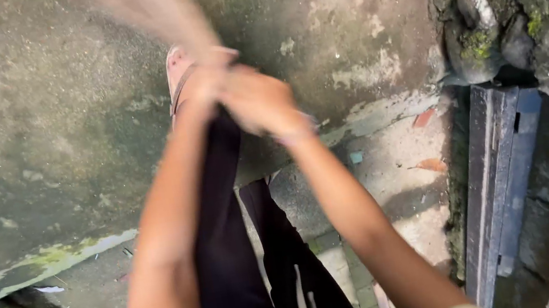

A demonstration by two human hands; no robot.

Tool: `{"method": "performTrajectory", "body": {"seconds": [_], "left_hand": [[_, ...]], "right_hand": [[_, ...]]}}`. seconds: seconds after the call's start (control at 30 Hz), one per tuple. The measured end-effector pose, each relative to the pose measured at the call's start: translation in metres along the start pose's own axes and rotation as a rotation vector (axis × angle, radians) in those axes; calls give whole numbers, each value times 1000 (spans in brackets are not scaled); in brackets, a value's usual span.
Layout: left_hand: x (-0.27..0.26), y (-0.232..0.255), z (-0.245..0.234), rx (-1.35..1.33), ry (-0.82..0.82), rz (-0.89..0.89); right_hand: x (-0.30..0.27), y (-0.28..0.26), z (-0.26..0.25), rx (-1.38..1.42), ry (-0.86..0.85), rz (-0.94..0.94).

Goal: Sweeping an outdoor stone-tiled floor using a stick broom.

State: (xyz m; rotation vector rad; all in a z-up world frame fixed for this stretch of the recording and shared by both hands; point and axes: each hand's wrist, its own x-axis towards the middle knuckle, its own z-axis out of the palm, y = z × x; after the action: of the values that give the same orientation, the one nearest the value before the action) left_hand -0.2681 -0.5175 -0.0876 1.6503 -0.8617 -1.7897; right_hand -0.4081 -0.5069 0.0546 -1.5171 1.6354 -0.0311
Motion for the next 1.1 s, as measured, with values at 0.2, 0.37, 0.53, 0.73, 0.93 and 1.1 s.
{"method": "performTrajectory", "body": {"seconds": [0.2,0.37,0.53,0.73,0.93,1.1], "left_hand": [[-85,-223,300,927,-981,366],[-271,-124,339,175,-735,-628],[-268,12,243,132,-416,-451],[-103,35,24,-71,-102,-106],[25,109,-44,-512,162,-153],[102,69,41,10,228,-154]], "right_hand": [[-220,167,-22,519,164,487],[-366,217,-7,253,58,930],[-330,99,-53,222,168,639],[-107,5,-31,-38,432,-378],[114,-58,19,-192,300,-151],[114,19,-45,-198,178,51]]}}
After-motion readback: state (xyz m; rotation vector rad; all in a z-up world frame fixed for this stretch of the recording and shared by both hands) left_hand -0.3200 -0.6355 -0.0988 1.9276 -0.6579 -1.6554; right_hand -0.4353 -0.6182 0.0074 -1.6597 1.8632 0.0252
